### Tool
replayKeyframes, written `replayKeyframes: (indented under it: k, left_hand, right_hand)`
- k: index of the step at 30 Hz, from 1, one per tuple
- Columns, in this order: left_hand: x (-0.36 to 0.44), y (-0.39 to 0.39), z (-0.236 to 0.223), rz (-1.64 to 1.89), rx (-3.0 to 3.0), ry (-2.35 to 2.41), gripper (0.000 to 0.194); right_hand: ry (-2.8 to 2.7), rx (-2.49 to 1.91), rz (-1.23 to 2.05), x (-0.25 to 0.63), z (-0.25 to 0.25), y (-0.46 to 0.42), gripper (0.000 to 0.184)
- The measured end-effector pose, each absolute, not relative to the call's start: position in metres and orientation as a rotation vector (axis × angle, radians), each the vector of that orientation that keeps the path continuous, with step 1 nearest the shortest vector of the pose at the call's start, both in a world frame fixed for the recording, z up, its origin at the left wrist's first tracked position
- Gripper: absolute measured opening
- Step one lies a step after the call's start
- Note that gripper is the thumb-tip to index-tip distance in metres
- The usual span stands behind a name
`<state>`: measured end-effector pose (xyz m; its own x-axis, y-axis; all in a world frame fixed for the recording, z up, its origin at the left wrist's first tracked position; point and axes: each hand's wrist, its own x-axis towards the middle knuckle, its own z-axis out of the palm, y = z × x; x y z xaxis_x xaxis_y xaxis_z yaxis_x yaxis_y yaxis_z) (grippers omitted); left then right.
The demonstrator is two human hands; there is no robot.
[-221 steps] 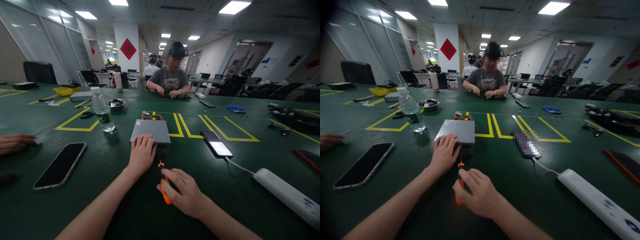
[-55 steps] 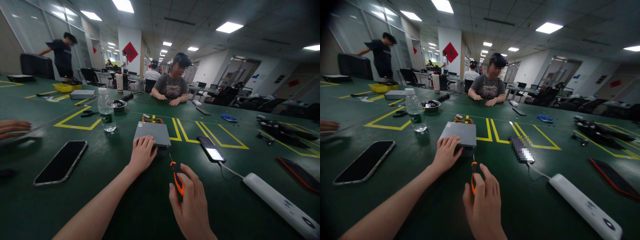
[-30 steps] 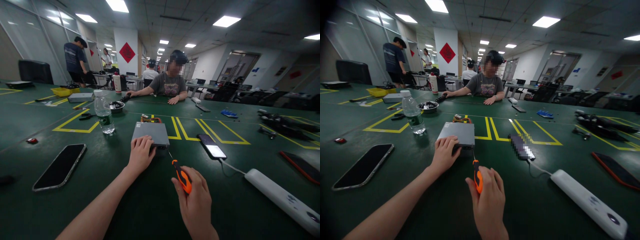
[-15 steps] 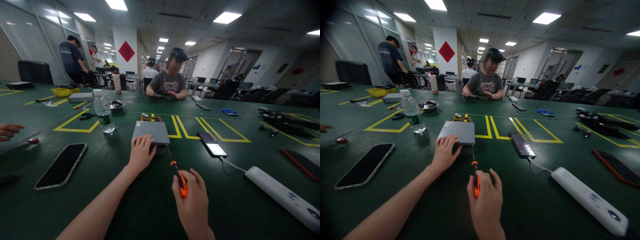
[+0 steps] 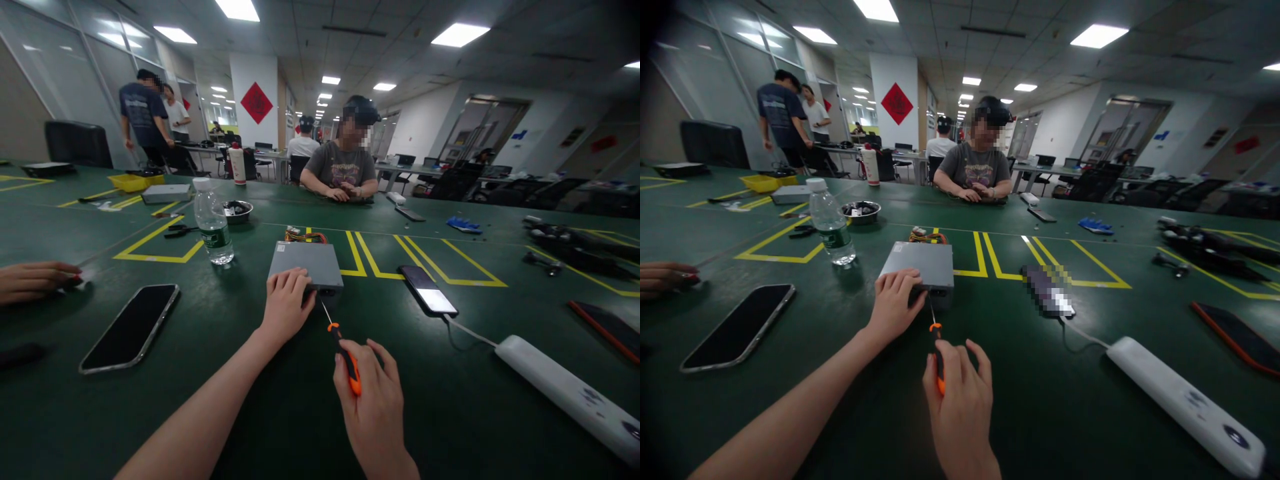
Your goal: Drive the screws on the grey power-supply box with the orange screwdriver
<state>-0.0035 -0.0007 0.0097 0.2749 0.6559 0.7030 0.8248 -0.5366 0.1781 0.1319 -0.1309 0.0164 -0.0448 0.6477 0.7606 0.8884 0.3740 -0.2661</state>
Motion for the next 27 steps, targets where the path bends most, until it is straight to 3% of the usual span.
replayKeyframes:
  k: [12, 21, 27]
  left_hand:
    - [-0.004, -0.001, 0.01, -1.091, -2.325, -1.377, 0.016]
    - [-0.003, -0.002, 0.01, -1.116, -2.324, -1.376, 0.016]
    - [-0.003, -0.001, 0.01, -1.105, -2.323, -1.382, 0.017]
  right_hand:
    - [-1.832, -1.42, -0.341, 0.124, 0.011, -0.131, 0.022]
    - [-1.925, -1.433, -0.04, 0.115, 0.021, -0.141, 0.027]
    - [-1.939, -1.482, -0.126, 0.12, 0.016, -0.139, 0.035]
